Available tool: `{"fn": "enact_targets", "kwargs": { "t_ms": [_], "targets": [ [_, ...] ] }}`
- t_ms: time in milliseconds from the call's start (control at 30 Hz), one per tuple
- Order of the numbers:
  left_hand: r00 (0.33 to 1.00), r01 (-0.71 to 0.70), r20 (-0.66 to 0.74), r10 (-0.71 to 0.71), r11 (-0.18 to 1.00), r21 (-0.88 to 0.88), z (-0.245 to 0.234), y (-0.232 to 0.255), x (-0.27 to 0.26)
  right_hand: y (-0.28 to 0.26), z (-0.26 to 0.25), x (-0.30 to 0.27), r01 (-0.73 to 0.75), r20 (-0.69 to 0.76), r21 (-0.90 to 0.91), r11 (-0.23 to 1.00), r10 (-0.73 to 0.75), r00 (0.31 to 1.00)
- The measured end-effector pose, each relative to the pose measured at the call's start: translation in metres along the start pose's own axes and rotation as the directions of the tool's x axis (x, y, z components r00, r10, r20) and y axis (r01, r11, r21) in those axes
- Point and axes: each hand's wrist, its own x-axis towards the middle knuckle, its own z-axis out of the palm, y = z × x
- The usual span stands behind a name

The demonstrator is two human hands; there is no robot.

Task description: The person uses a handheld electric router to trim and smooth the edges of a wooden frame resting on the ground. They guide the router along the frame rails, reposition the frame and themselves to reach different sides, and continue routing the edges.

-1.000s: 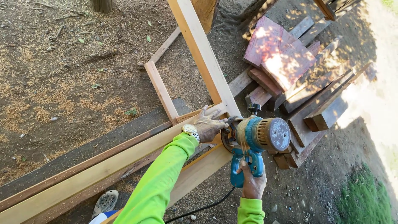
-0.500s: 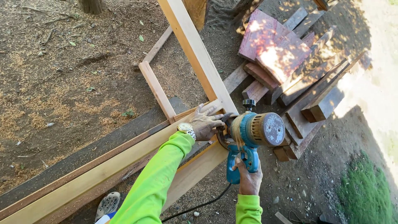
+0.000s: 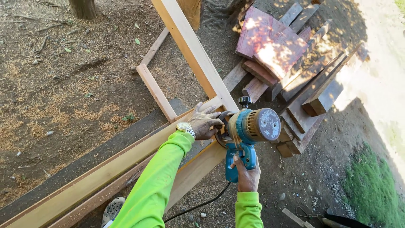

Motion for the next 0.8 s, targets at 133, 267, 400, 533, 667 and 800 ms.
{"fn": "enact_targets", "kwargs": {
  "t_ms": [133, 267, 400, 533, 667, 800],
  "targets": [
    [0.998, 0.013, -0.055, -0.013, 1.0, 0.002, 0.003, 0.001, -0.011, -0.001, 0.001, -0.009, 0.001, 0.006, -0.057, 0.998, -0.001, 1.0],
    [0.998, 0.015, -0.058, -0.015, 1.0, -0.001, -0.002, 0.005, -0.022, 0.003, 0.004, -0.017, -0.004, 0.01, -0.023, 1.0, 0.004, 1.0],
    [0.996, 0.018, -0.088, -0.019, 1.0, -0.016, 0.001, 0.005, -0.032, 0.0, 0.01, -0.028, -0.007, 0.014, -0.003, 1.0, 0.007, 1.0],
    [0.991, 0.024, -0.129, -0.028, 0.999, -0.033, 0.0, 0.006, -0.043, 0.003, 0.012, -0.036, -0.011, 0.025, 0.029, 1.0, 0.01, 1.0],
    [0.994, 0.064, -0.092, -0.067, 0.998, -0.026, -0.005, 0.011, -0.052, 0.007, 0.013, -0.044, 0.001, 0.031, 0.007, 1.0, -0.001, 1.0],
    [0.992, 0.077, -0.092, -0.082, 0.995, -0.059, -0.006, 0.011, -0.06, 0.008, 0.017, -0.056, 0.018, 0.06, 0.049, 0.999, -0.021, 0.998]
  ]
}}
